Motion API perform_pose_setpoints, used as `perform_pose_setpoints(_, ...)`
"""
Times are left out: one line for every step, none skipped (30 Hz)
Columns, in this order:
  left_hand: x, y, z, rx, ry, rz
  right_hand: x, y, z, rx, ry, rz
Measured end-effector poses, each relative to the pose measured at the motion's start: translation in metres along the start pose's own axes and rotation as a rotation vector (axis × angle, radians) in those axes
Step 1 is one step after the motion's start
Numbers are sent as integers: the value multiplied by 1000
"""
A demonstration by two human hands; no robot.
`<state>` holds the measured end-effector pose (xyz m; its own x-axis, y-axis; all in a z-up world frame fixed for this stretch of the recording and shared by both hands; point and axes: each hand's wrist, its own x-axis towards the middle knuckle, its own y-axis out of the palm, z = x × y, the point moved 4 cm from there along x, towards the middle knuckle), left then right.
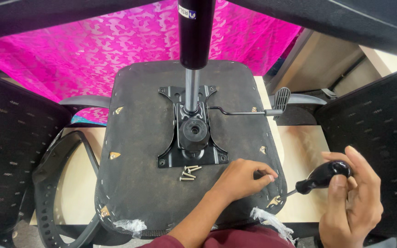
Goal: The person uses a screwdriver to tighten screws into the underside of an office chair seat, securing the central gas-lift column to the seat base. The person works on multiple screw holes around the central mounting plate.
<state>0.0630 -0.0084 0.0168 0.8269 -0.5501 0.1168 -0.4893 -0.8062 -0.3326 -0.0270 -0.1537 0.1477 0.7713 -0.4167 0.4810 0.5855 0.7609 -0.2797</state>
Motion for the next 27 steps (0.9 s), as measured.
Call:
perform_pose_setpoints(0,1,0,3,-2,-2,0,0,3,-80,-50,19)
perform_pose_setpoints(0,1,1,6,-3,-5,1,-1,6,-160,-101,38)
perform_pose_setpoints(0,1,0,10,-5,-7,2,-2,8,-239,-151,58)
perform_pose_setpoints(0,1,0,10,-7,-4,3,-2,8,-349,-179,59)
perform_pose_setpoints(1,1,0,10,-8,-1,3,-2,8,-459,-206,61)
perform_pose_setpoints(1,0,-1,11,-11,1,4,-2,7,-569,-233,63)
perform_pose_setpoints(0,-1,-3,14,0,-3,4,-2,5,-595,-231,65)
perform_pose_setpoints(0,-1,-4,17,11,-6,4,-2,3,-622,-227,67)
perform_pose_setpoints(0,-2,-6,19,22,-8,5,-2,0,-649,-224,69)
perform_pose_setpoints(0,-2,-5,5,-35,16,4,-3,-2,-549,-219,67)
perform_pose_setpoints(-1,-2,-4,-8,-92,41,4,-5,-3,-448,-214,66)
perform_pose_setpoints(-2,-1,-3,-22,-148,65,3,-6,-5,-348,-209,64)
perform_pose_setpoints(-1,-1,-3,-23,-160,70,2,-6,-6,-341,-185,68)
perform_pose_setpoints(0,-1,-2,-24,-172,77,2,-7,-8,-334,-161,72)
perform_pose_setpoints(0,0,-1,-25,-184,83,1,-8,-9,-328,-137,76)
perform_pose_setpoints(0,0,-3,-14,-109,59,0,-8,-7,-362,-205,81)
perform_pose_setpoints(1,-1,-4,-4,-35,36,-1,-8,-5,-394,-273,88)
perform_pose_setpoints(1,-1,-6,8,40,12,-1,-7,-4,-429,-298,89)
perform_pose_setpoints(1,-1,-4,9,39,27,0,-6,-4,-462,-322,89)
perform_pose_setpoints(1,0,-3,10,38,44,0,-6,-5,-500,-301,82)
perform_pose_setpoints(1,1,-2,10,37,60,1,-6,-6,-537,-280,75)
perform_pose_setpoints(1,2,-3,71,54,83,1,-6,-5,-484,-267,77)
perform_pose_setpoints(1,3,-4,131,72,106,2,-6,-5,-430,-253,78)
perform_pose_setpoints(0,5,-5,190,89,128,2,-7,-6,-362,-212,79)
perform_pose_setpoints(-1,7,-7,213,96,151,3,-7,-6,-294,-172,76)
perform_pose_setpoints(-3,8,-10,235,103,174,3,-9,-7,-210,-103,73)
perform_pose_setpoints(-5,9,-13,257,110,198,3,-10,-8,-124,-34,71)
